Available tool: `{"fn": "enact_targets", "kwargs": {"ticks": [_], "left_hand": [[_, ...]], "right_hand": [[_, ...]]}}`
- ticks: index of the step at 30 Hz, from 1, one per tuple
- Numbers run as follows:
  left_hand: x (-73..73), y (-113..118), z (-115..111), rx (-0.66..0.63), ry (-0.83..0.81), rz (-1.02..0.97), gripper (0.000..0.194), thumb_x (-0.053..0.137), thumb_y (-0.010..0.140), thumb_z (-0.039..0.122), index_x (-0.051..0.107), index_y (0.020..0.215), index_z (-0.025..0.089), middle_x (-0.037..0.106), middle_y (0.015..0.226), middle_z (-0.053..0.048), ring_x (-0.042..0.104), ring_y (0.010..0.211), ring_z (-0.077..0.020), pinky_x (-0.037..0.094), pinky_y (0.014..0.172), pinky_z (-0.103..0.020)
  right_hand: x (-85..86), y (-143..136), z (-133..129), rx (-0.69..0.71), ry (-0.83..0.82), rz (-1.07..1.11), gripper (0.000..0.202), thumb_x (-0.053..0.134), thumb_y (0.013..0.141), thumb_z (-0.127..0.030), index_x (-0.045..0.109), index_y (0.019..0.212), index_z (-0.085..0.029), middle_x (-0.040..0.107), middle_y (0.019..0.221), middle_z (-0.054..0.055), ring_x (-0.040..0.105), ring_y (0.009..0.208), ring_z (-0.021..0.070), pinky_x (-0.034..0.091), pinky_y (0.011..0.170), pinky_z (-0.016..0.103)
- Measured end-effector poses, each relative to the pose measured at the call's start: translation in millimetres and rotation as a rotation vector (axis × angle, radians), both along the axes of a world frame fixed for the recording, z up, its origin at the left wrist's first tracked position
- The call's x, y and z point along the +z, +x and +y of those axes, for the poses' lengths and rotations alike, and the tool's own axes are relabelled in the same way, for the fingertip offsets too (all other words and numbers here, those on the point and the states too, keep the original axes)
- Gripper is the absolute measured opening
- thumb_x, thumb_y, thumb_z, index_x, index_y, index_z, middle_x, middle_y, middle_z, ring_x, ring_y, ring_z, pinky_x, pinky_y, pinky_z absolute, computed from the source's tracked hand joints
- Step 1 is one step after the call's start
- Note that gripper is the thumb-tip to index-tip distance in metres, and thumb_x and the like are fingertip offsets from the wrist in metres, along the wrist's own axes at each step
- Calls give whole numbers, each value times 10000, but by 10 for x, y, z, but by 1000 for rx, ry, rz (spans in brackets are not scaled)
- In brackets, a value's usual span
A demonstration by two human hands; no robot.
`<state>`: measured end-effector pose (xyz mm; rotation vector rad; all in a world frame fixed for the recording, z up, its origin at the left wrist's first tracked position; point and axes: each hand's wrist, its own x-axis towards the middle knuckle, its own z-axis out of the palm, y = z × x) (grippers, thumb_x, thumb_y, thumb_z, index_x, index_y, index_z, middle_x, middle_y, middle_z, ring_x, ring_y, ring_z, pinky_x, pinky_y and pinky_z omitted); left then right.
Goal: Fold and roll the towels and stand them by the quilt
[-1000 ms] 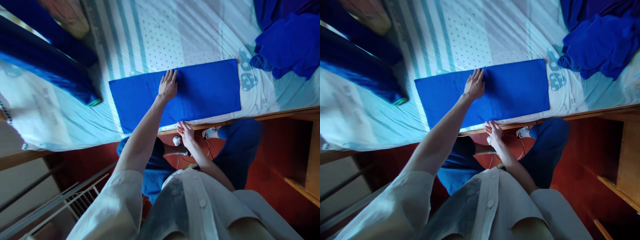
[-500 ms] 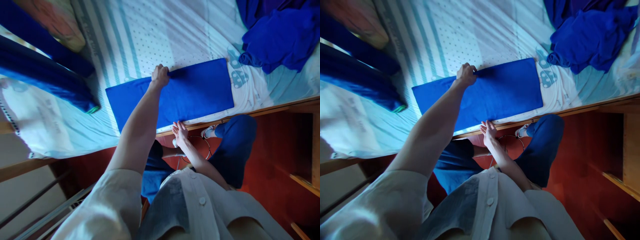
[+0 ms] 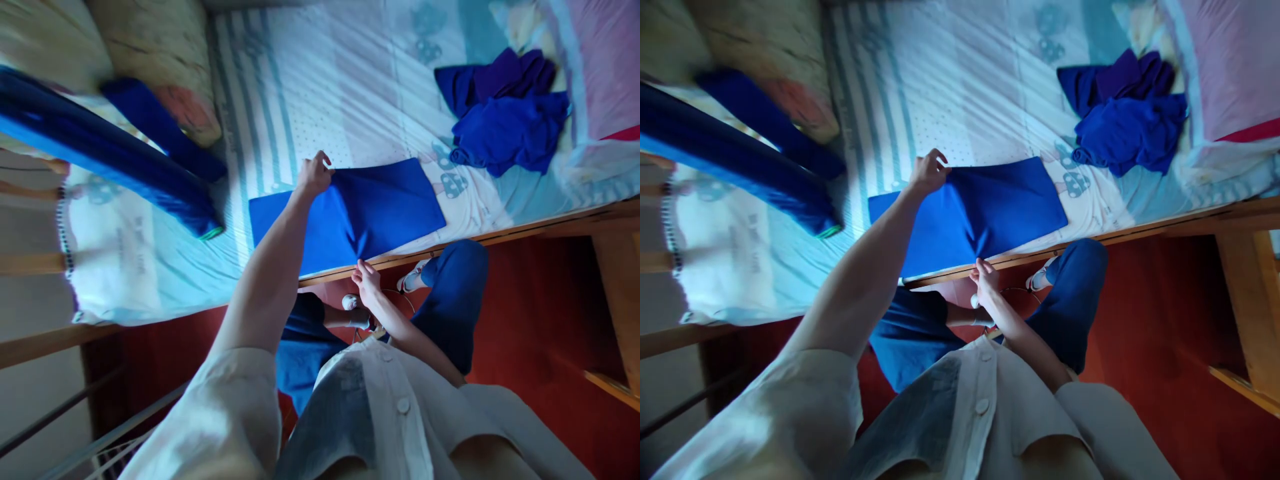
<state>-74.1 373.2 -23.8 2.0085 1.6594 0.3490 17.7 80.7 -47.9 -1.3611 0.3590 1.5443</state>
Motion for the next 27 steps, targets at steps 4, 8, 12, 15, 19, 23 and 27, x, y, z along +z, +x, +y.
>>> {"fn": "enact_targets", "kwargs": {"ticks": [4, 8, 12, 15, 19, 23, 27], "left_hand": [[519, -63, -206, 103, -42, -11, 425, 531, 888, 296, 633, 1285, 185, 769, 1032, -91, 686, 1027, -231, 476, 1070, -381], [1025, -215, -453, 123, 36, -143, 265, 609, 830, 277, 681, 1068, 184, 753, 838, -40, 676, 820, -185, 527, 879, -319], [1427, -357, -789, 89, 89, -278, 238, 656, 805, 333, 704, 971, 170, 739, 788, -29, 633, 695, -154, 505, 719, -268], [1661, -423, -1046, 66, 156, -413, 273, 659, 808, 401, 721, 932, 166, 738, 772, -33, 634, 684, -155, 496, 659, -253], [1910, -529, -1294, 36, 236, -527, 329, 696, 776, 472, 750, 892, 168, 751, 785, -49, 679, 737, -184, 525, 664, -265], [2116, -688, -1444, 41, 299, -558, 377, 733, 735, 532, 780, 832, 171, 774, 844, -79, 710, 813, -217, 551, 709, -290], [2271, -817, -1584, 80, 304, -629, 440, 778, 693, 568, 803, 853, 159, 792, 894, -98, 730, 841, -242, 569, 738, -310]], "right_hand": [[182, 296, -215, 19, 87, -74, 218, 834, 677, -293, 664, 776, -201, 708, 751, -23, 658, 711, 105, 543, 676, 201], [398, 739, -388, -11, 214, -127, 243, 850, 628, -274, 615, 664, -220, 641, 688, -43, 628, 725, 117, 562, 792, 260], [715, 1156, -479, -20, 386, -187, 399, 899, 565, -294, 504, 586, -236, 542, 593, -63, 545, 643, 119, 541, 743, 287], [1035, 1398, -490, 18, 504, -273, 466, 924, 545, -320, 468, 584, -232, 507, 582, -72, 499, 607, 104, 484, 641, 252], [1500, 1639, -444, 108, 659, -342, 423, 945, 558, -327, 549, 671, -231, 531, 603, -88, 515, 607, 95, 470, 634, 240], [1855, 1807, -313, 255, 747, -413, 460, 956, 551, -338, 742, 944, -232, 721, 788, -28, 615, 717, 125, 501, 698, 262], [2040, 1914, -139, 264, 780, -548, 495, 961, 546, -425, 796, 959, -208, 768, 843, 18, 659, 768, 157, 531, 762, 302]]}}
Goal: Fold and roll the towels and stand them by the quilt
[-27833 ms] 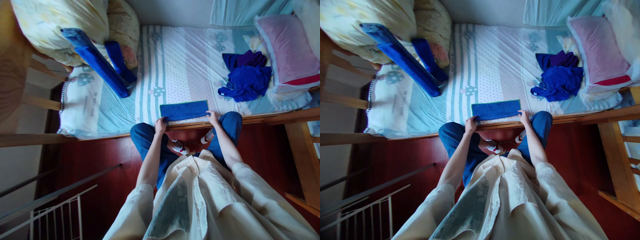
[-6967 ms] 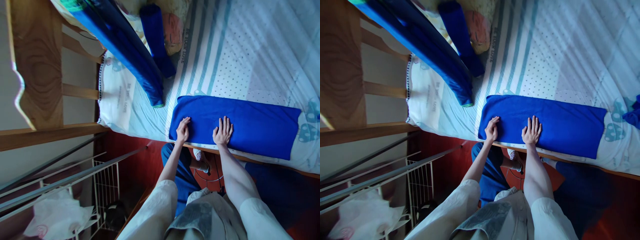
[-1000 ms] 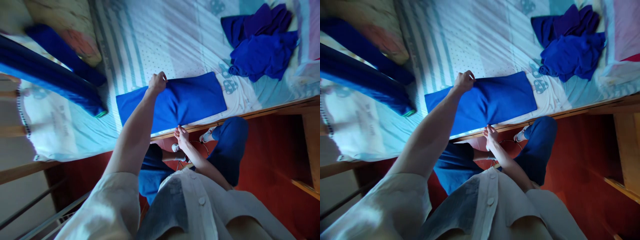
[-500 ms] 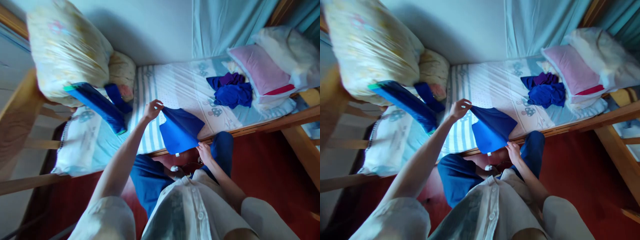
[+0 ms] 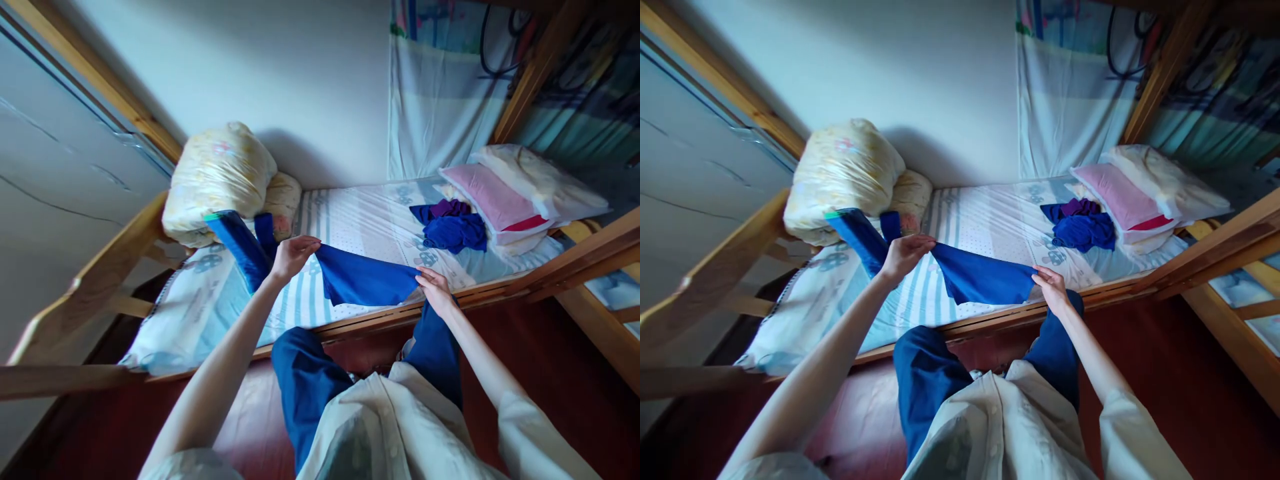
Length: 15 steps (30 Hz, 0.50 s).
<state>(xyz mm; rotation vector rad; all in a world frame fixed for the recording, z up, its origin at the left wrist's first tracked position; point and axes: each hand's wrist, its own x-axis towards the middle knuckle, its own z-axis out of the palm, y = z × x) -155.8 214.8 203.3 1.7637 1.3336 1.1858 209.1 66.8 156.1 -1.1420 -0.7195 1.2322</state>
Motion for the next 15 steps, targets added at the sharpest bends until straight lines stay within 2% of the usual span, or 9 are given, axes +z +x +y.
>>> {"fn": "enact_targets", "kwargs": {"ticks": [3, 6, 10, 15], "left_hand": [[69, -40, -114, 16, -29, -53, 476, 822, 651, 578, 810, 875, 158, 797, 884, -96, 738, 831, -251, 582, 736, -318], [111, -49, -222, 69, -46, -114, 509, 862, 588, 587, 809, 854, 156, 795, 864, -99, 740, 814, -252, 588, 727, -318], [144, -60, -366, 135, -98, -245, 584, 905, 504, 589, 800, 865, 143, 787, 838, -111, 737, 785, -248, 588, 692, -315], [124, -115, -595, 211, -108, -271, 569, 922, 474, 574, 793, 828, 148, 786, 845, -117, 734, 777, -245, 586, 666, -310]], "right_hand": [[99, 46, 93, -64, 49, -80, 519, 964, 529, -501, 808, 927, -206, 782, 875, 43, 700, 823, 198, 557, 791, 338], [205, 73, 119, -53, 93, -159, 547, 964, 530, -528, 809, 945, -207, 789, 880, 58, 727, 867, 231, 576, 818, 364], [326, 109, 70, -25, 123, -265, 577, 966, 536, -519, 804, 992, -205, 799, 916, 82, 736, 883, 247, 590, 829, 381], [388, 193, -56, 3, 116, -340, 503, 961, 550, -526, 810, 905, -205, 799, 908, 89, 749, 888, 257, 600, 848, 395]]}}
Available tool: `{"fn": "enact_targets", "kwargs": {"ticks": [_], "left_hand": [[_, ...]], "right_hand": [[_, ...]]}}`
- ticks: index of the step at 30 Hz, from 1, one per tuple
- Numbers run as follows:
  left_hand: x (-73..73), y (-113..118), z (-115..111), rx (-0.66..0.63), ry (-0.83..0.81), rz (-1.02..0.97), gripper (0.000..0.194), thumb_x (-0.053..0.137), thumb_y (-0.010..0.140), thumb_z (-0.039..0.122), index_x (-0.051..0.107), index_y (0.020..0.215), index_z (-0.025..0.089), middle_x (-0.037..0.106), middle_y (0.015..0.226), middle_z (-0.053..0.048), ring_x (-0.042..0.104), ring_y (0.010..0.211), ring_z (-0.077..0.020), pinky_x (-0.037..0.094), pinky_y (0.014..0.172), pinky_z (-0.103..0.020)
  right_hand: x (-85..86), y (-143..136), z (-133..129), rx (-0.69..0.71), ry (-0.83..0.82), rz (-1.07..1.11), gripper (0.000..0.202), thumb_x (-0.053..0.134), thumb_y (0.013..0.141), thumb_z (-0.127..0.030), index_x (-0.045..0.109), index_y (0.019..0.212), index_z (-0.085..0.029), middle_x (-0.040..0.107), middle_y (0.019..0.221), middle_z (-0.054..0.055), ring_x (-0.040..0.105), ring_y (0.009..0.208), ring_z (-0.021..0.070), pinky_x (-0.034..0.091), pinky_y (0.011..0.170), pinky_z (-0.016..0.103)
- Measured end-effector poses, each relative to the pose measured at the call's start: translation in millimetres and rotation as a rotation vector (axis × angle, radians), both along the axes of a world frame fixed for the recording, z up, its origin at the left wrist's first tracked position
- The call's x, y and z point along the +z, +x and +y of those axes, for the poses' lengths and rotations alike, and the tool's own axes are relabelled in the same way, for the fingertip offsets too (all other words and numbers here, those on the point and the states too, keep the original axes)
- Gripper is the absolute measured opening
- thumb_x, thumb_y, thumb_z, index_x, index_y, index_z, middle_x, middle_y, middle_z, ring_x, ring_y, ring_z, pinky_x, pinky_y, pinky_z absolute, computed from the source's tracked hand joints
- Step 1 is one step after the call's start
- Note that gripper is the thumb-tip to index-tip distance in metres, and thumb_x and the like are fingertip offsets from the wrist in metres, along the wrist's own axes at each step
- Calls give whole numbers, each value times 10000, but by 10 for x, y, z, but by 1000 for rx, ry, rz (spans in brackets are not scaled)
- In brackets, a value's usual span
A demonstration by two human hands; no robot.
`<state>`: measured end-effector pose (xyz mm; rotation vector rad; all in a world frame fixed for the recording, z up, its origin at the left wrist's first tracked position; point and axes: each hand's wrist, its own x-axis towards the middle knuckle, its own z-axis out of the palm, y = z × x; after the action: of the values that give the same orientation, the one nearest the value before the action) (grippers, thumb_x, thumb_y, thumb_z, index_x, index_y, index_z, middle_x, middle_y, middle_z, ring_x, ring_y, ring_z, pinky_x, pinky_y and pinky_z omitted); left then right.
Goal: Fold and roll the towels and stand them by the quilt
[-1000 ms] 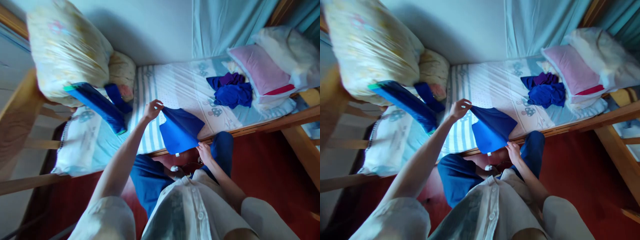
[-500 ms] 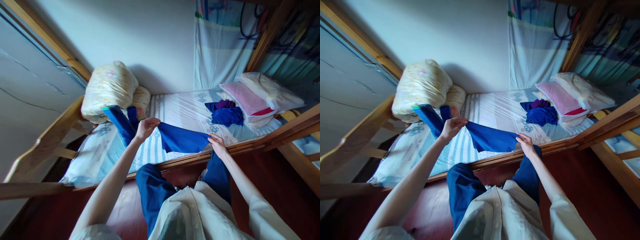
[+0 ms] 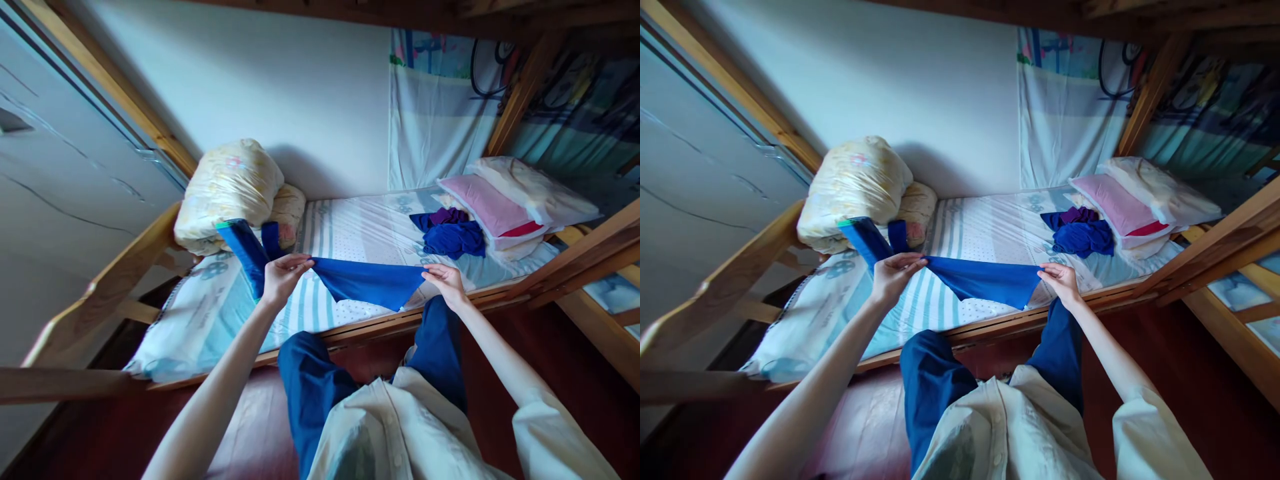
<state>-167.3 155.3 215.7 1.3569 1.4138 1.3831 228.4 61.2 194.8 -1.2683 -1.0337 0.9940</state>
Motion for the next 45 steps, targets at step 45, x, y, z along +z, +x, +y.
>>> {"fn": "enact_targets", "kwargs": {"ticks": [45], "left_hand": [[-2195, 92, 20, -58, -457, 458, 285, 757, 797, 371, 744, 1014, 187, 797, 902, -101, 747, 1009, -283, 570, 905, -355]], "right_hand": [[-1830, -232, 1020, 74, -337, -453, 53, 678, 689, -184, 663, 657, -224, 722, 709, 36, 686, 783, 209, 537, 849, 338]]}}
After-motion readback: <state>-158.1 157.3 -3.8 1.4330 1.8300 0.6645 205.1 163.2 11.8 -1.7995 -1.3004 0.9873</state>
